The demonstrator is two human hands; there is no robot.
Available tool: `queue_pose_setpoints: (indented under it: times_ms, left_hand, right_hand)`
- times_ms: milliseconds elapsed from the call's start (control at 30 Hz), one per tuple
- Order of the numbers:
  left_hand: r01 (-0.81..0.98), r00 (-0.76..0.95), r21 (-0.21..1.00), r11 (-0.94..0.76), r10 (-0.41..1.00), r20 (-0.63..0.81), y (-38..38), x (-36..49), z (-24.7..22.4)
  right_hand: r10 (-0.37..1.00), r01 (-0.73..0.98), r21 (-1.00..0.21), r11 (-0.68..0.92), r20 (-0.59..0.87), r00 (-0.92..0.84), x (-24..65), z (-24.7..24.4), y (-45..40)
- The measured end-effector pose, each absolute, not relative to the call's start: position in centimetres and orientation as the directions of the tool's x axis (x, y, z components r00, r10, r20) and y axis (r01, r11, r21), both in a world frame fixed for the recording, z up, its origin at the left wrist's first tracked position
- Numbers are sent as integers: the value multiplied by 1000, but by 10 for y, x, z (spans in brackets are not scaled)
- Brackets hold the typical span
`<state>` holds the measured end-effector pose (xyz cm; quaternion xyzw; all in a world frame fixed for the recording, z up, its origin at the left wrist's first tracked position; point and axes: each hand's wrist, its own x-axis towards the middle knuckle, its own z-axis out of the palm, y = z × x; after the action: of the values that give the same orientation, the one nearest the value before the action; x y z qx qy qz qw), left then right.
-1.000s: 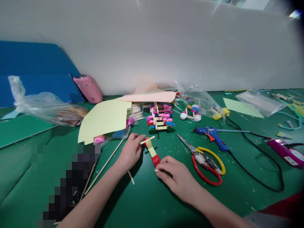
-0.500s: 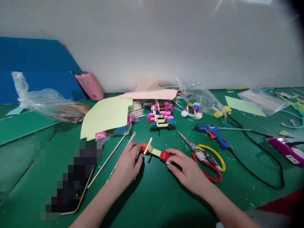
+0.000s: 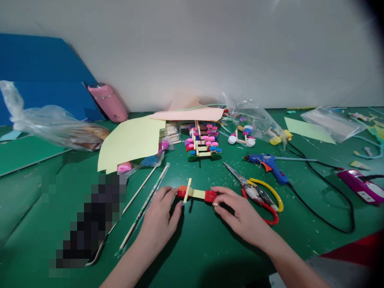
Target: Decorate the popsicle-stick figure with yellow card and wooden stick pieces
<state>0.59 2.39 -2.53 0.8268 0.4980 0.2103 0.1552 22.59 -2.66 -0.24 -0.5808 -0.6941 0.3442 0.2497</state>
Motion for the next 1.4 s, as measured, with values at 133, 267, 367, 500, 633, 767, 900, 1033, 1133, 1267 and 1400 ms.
queue_pose_setpoints:
  times_ms: [133,267,367,500,633,767,900,1033,1133,1267,1400]
  left_hand:
    - [750,411,506,-426,900,149,27,9,-25]
    - [698,429,580,-421,894,132,34,14,-25]
    - [668,448,608,-429,884,131,43,18,-27]
    - [650,466,618,-443,874,137,51,20,-30]
    - [660,431,621,-423,890,149,53,16,-31]
    - [713,265,635,-297,953,148,41,5,-21]
    - [620,194,733,-280,960,203,12,6,-2]
    - [395,312,903,-166,949,38,-11,26,15]
    - [275,383,960,49,911,-156,-14,40,21]
    - [158,386,953,259,872,-301,-9,47,23]
    - [84,357,936,342,867,-349,-5,49,24]
  right_hand:
    - [982,604,-793,73,-51,-184,225,-3,-27]
    - [988,547,-837,19,-69,-140,218,-4,-32]
    - [989,507,-862,-6,-79,-123,210,-6,-39]
    - [986,464,-886,-8,-85,-144,199,-8,-49]
    - [981,450,-893,-24,-108,-162,198,-7,-54]
    - [992,331,-939,-93,-114,-47,205,-3,-48]
    - [980,112,-975,-192,-186,65,209,1,-37]
    - [974,25,-974,-227,-227,19,201,6,-27]
    - [981,-52,-980,-194,-193,-30,195,11,-23]
    - [984,-117,-978,-171,-163,-70,191,18,-18]
    - [986,-127,-979,-157,-148,-76,192,22,-15]
